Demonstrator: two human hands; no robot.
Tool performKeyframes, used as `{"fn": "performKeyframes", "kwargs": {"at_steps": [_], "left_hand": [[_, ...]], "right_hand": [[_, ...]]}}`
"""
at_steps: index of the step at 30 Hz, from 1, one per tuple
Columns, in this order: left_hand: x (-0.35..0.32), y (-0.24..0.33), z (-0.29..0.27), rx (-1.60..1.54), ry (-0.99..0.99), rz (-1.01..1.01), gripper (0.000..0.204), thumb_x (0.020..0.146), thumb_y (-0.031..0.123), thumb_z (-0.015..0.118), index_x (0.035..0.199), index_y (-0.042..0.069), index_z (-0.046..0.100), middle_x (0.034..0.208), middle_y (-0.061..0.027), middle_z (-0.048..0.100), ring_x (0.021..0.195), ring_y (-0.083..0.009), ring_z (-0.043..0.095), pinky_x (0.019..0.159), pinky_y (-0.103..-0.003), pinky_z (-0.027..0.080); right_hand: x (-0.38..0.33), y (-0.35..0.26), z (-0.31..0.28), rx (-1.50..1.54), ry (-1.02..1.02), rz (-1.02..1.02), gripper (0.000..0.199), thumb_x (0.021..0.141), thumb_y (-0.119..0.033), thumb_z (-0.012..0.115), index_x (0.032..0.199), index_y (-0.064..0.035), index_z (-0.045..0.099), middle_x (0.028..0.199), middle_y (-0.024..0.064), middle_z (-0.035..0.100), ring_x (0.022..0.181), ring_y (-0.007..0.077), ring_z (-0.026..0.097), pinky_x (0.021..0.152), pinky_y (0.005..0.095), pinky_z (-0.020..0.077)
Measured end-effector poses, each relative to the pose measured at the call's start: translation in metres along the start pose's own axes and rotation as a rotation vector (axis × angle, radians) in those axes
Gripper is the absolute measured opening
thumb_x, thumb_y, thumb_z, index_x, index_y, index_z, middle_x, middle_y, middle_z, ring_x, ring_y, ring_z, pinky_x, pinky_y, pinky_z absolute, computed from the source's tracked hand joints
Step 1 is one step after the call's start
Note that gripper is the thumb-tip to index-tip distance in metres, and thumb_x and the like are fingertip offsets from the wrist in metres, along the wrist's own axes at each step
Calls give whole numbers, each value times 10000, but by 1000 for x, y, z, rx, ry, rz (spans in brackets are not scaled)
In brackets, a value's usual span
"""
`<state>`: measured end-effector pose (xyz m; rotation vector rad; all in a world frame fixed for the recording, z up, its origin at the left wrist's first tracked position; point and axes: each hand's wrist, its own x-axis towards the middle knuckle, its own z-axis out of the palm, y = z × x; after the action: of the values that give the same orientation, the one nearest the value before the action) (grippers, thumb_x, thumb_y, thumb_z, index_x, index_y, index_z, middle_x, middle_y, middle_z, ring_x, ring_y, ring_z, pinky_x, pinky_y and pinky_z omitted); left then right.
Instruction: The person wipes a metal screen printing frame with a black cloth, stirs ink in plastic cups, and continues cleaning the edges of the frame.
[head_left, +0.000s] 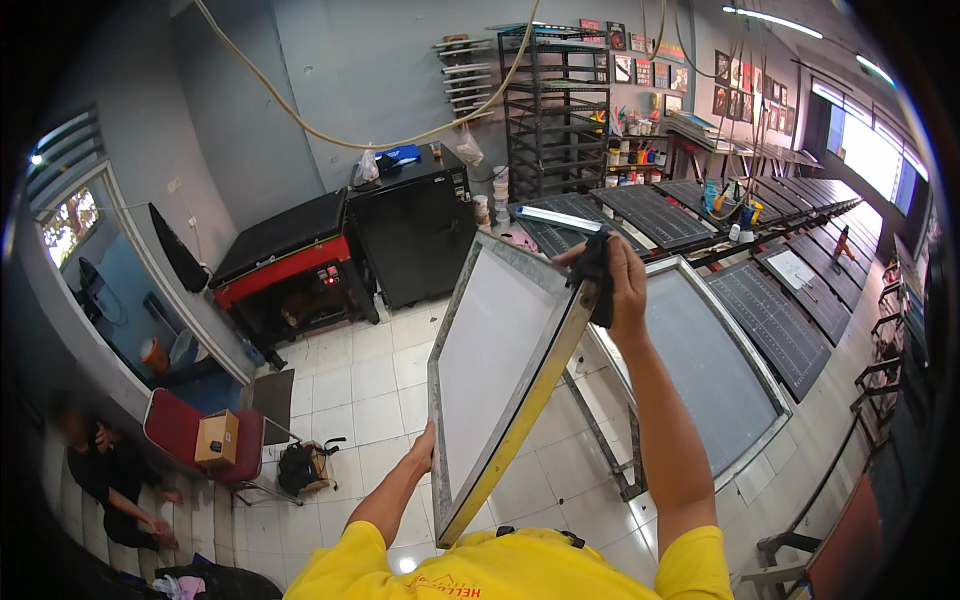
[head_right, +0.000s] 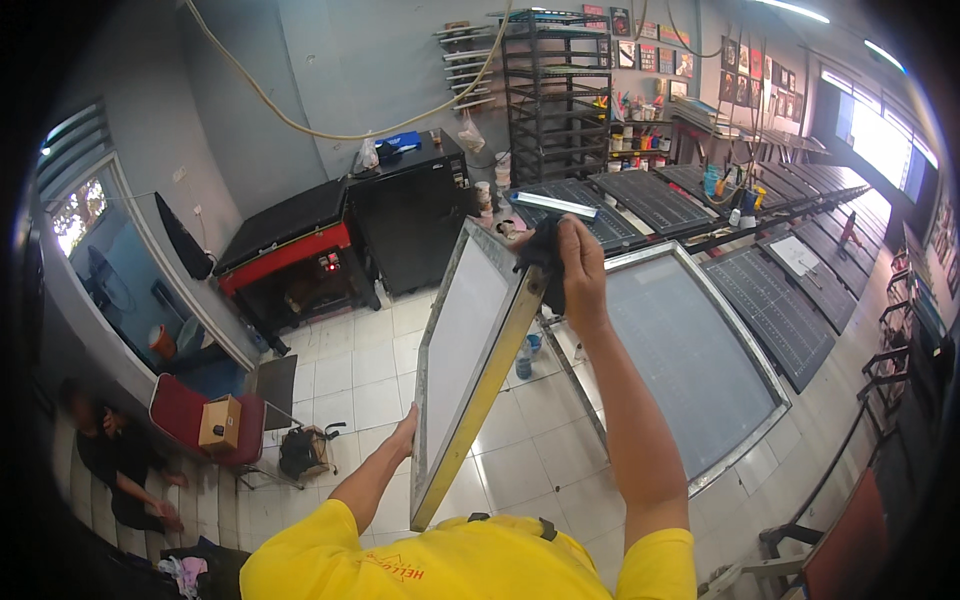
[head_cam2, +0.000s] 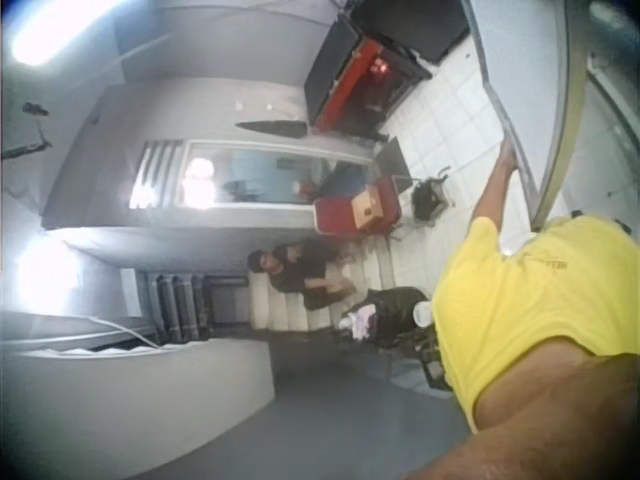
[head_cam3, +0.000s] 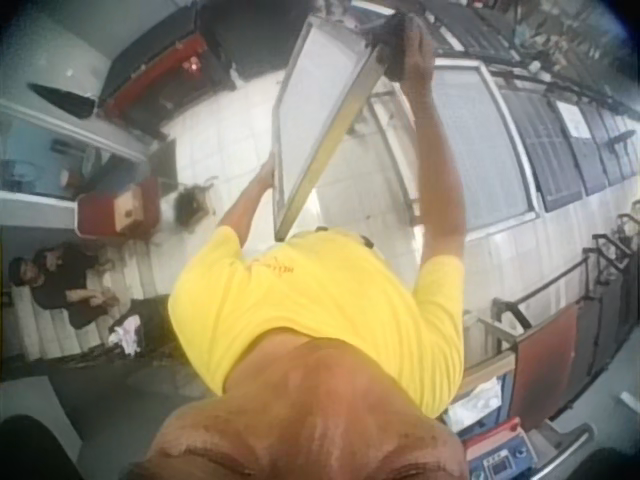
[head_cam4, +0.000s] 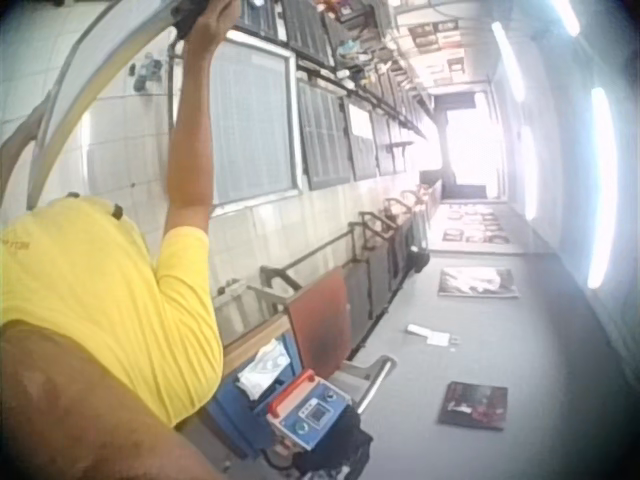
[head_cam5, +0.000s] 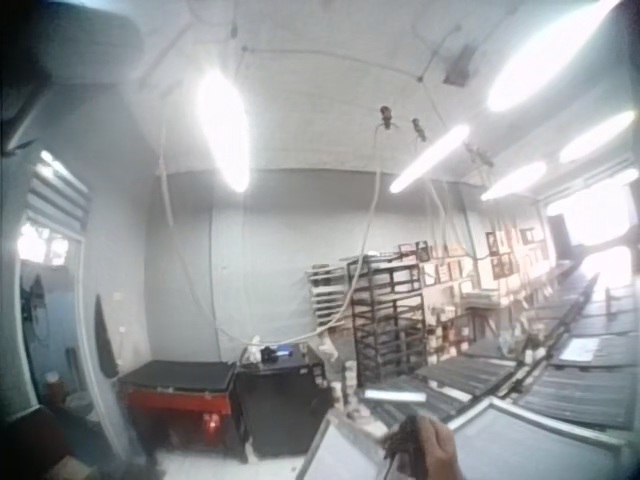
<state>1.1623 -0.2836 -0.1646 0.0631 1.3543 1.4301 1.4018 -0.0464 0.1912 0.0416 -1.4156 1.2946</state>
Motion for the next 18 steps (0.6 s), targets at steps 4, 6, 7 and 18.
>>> {"fn": "performKeyframes", "kwargs": {"at_steps": [4, 6, 7, 18], "left_hand": [[13, -9, -8, -158, 35, 103, 663, 983, 558, 305, 1361, 30, 437, 1263, -160, 570, 1097, -283, 604, 907, -440, 528], [13, -10, -3, -229, 18, 134, 663, 975, 559, 344, 1355, 24, 439, 1255, -165, 572, 1092, -282, 606, 904, -442, 528], [15, -7, 1, -233, 32, 146, 663, 973, 555, 361, 1354, 18, 437, 1252, -169, 573, 1089, -283, 607, 899, -443, 530], [17, 9, 20, -308, -7, 202, 626, 968, 467, 445, 1346, -31, 410, 1273, -189, 548, 1098, -301, 598, 913, -419, 519]], "right_hand": [[3, -39, 0, -533, 255, -344, 359, 1002, -328, 450, 914, -2, 569, 894, 99, 581, 821, 201, 540, 765, 322, 435], [4, -61, -2, -839, 144, -754, 325, 958, -321, 544, 866, -11, 572, 838, 72, 533, 792, 220, 492, 753, 362, 403], [5, -59, 0, -907, 112, -732, 319, 936, -322, 571, 857, -13, 571, 829, 76, 521, 790, 235, 479, 748, 375, 390], [-79, -29, 26, -1439, -298, -463, 192, 637, -132, 671, 730, -87, 509, 719, 95, 484, 680, 277, 478, 647, 400, 361]]}}
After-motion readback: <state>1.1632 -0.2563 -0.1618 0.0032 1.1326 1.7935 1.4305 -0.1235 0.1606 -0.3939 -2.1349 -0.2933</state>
